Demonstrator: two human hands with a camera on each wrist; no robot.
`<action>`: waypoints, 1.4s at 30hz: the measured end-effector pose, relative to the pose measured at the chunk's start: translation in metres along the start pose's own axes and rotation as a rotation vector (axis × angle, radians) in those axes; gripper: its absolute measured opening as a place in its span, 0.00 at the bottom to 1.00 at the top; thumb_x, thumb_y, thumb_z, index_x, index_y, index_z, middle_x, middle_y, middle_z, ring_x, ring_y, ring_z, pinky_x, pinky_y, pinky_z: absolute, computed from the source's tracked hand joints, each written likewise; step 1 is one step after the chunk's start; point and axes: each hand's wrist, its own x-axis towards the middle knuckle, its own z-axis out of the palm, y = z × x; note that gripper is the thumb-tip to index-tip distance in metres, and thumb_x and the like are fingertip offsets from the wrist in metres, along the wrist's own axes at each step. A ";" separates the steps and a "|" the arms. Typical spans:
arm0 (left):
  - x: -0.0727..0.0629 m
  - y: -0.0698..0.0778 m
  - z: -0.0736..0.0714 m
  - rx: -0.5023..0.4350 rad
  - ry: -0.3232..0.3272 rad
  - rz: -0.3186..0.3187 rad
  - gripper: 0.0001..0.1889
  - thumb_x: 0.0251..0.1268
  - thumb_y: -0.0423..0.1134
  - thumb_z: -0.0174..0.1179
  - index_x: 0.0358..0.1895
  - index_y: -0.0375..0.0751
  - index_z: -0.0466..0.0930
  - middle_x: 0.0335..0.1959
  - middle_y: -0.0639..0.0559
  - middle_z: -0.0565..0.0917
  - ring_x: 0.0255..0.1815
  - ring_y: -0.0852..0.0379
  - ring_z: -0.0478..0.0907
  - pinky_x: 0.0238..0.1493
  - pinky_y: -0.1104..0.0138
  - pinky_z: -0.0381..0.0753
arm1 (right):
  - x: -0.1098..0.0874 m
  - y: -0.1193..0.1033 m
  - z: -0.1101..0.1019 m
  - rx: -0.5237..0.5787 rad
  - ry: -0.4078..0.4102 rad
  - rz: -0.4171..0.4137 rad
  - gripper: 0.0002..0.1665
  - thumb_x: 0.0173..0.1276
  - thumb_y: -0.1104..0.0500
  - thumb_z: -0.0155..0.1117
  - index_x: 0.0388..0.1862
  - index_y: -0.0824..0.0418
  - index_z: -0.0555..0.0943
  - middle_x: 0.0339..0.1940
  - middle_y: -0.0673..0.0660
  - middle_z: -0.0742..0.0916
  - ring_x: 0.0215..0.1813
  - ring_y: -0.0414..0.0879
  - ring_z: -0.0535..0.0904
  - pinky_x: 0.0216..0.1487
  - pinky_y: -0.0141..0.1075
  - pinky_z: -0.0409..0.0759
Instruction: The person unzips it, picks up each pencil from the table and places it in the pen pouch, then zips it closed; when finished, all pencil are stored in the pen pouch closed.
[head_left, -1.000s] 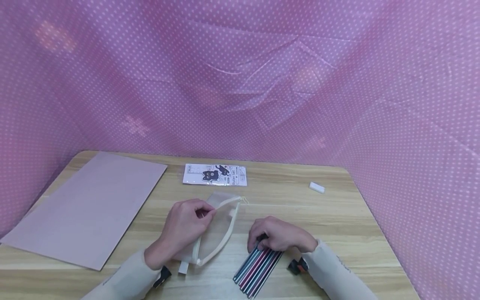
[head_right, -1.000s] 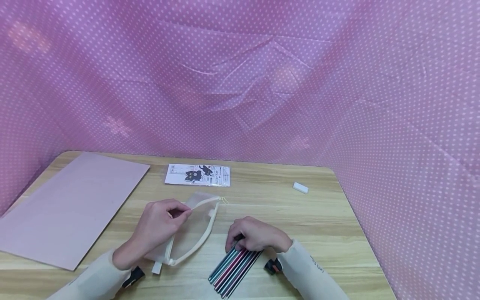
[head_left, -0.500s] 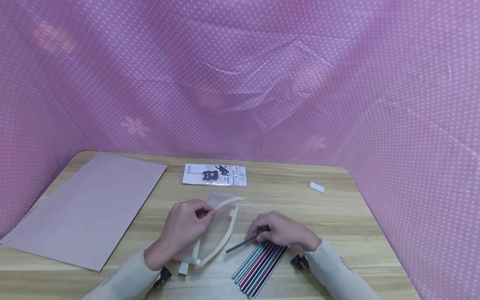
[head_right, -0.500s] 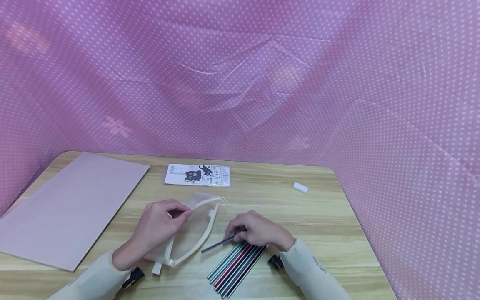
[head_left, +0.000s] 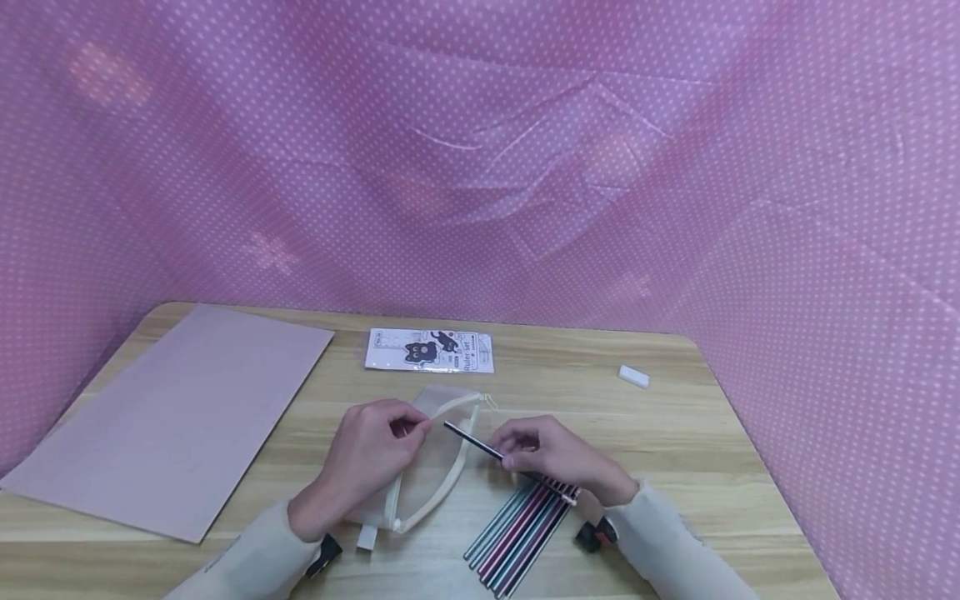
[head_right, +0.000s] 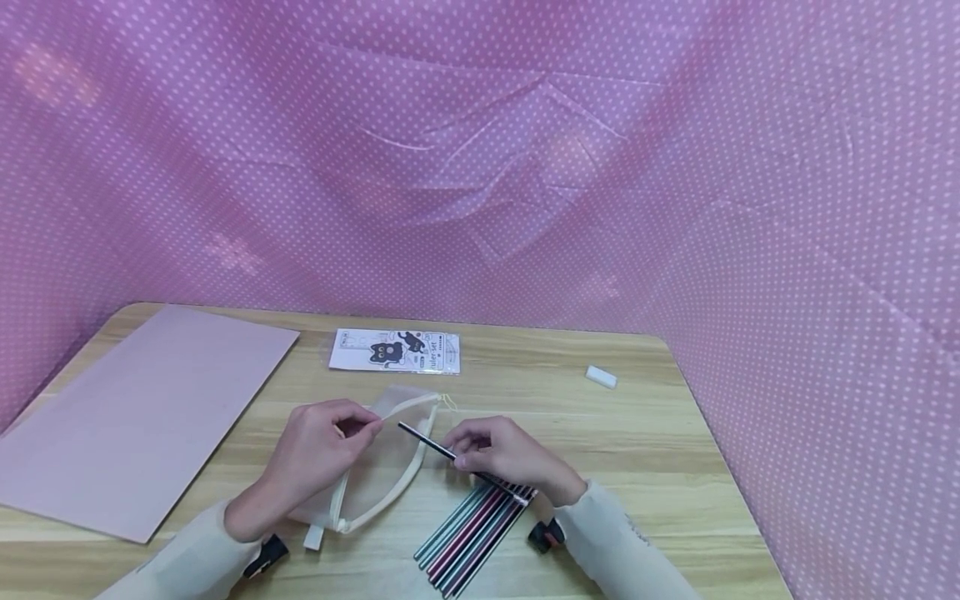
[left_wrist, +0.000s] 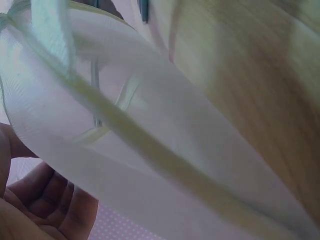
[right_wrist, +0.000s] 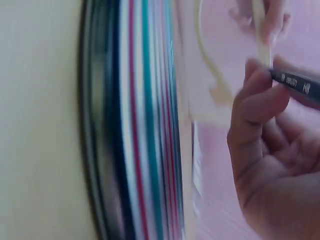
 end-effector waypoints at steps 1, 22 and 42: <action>0.000 0.000 0.000 -0.006 -0.001 -0.001 0.04 0.53 0.35 0.75 0.30 0.50 0.90 0.23 0.61 0.85 0.22 0.69 0.74 0.27 0.76 0.75 | 0.001 0.000 0.003 0.062 0.020 0.024 0.19 0.68 0.64 0.66 0.57 0.65 0.82 0.44 0.67 0.89 0.41 0.44 0.85 0.43 0.30 0.84; -0.002 0.005 0.003 -0.091 -0.047 -0.021 0.03 0.56 0.33 0.72 0.31 0.46 0.90 0.21 0.60 0.86 0.21 0.70 0.76 0.26 0.75 0.79 | 0.019 -0.023 0.066 0.736 0.280 0.175 0.31 0.67 0.72 0.61 0.69 0.74 0.70 0.46 0.55 0.91 0.42 0.39 0.87 0.40 0.30 0.87; -0.007 0.013 -0.001 -0.202 -0.164 -0.104 0.02 0.60 0.38 0.70 0.34 0.46 0.90 0.24 0.61 0.88 0.21 0.68 0.79 0.26 0.73 0.80 | 0.023 -0.036 0.093 0.746 0.368 0.220 0.31 0.70 0.69 0.60 0.72 0.70 0.67 0.49 0.57 0.88 0.43 0.43 0.89 0.34 0.31 0.87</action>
